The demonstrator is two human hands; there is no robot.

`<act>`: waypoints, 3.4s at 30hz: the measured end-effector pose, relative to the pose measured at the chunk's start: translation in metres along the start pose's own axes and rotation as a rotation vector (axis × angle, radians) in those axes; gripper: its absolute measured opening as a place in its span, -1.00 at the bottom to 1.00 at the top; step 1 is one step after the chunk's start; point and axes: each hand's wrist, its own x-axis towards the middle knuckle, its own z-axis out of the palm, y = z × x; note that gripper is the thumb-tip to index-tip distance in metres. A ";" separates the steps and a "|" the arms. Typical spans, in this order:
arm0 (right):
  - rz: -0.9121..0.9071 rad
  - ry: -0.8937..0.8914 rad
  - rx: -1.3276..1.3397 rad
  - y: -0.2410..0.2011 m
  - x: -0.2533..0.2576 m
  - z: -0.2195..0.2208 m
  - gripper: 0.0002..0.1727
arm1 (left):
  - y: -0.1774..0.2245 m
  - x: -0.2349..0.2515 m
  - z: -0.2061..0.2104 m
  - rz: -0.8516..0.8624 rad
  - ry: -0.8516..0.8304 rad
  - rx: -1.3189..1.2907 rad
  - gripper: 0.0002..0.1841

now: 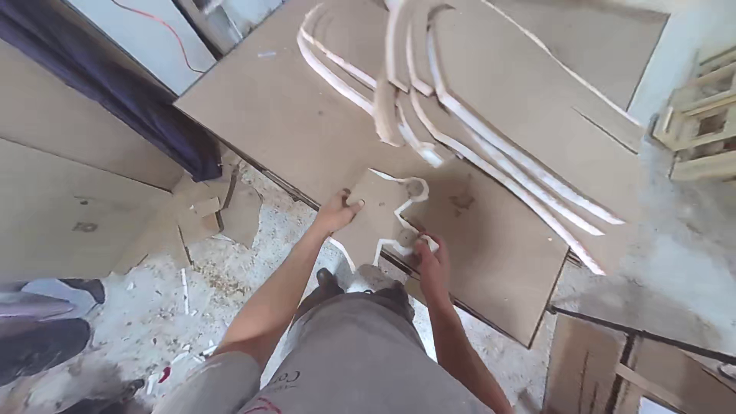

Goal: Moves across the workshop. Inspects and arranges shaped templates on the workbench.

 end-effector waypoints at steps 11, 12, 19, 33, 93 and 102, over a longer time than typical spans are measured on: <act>-0.001 -0.086 0.058 -0.038 0.123 0.330 -0.75 | -0.088 0.064 -0.254 -0.112 0.467 -0.333 -0.51; -0.002 -0.102 0.045 -0.043 0.137 0.353 -0.74 | -0.086 0.071 -0.268 -0.113 0.494 -0.375 -0.51; -0.007 -0.263 0.019 -0.077 0.228 0.474 -0.63 | -0.086 0.145 -0.351 -0.068 0.614 -0.490 -0.46; 0.314 0.109 0.343 -0.083 0.186 0.460 -0.72 | -0.093 0.195 -0.478 0.487 0.134 0.481 -0.55; -0.071 0.339 -0.456 -0.024 0.069 0.496 -0.12 | -0.063 0.210 -0.382 1.216 -0.550 1.077 -0.44; -0.097 0.366 -0.453 -0.023 0.068 0.500 -0.12 | -0.034 0.203 -0.433 1.146 -0.746 0.501 -0.60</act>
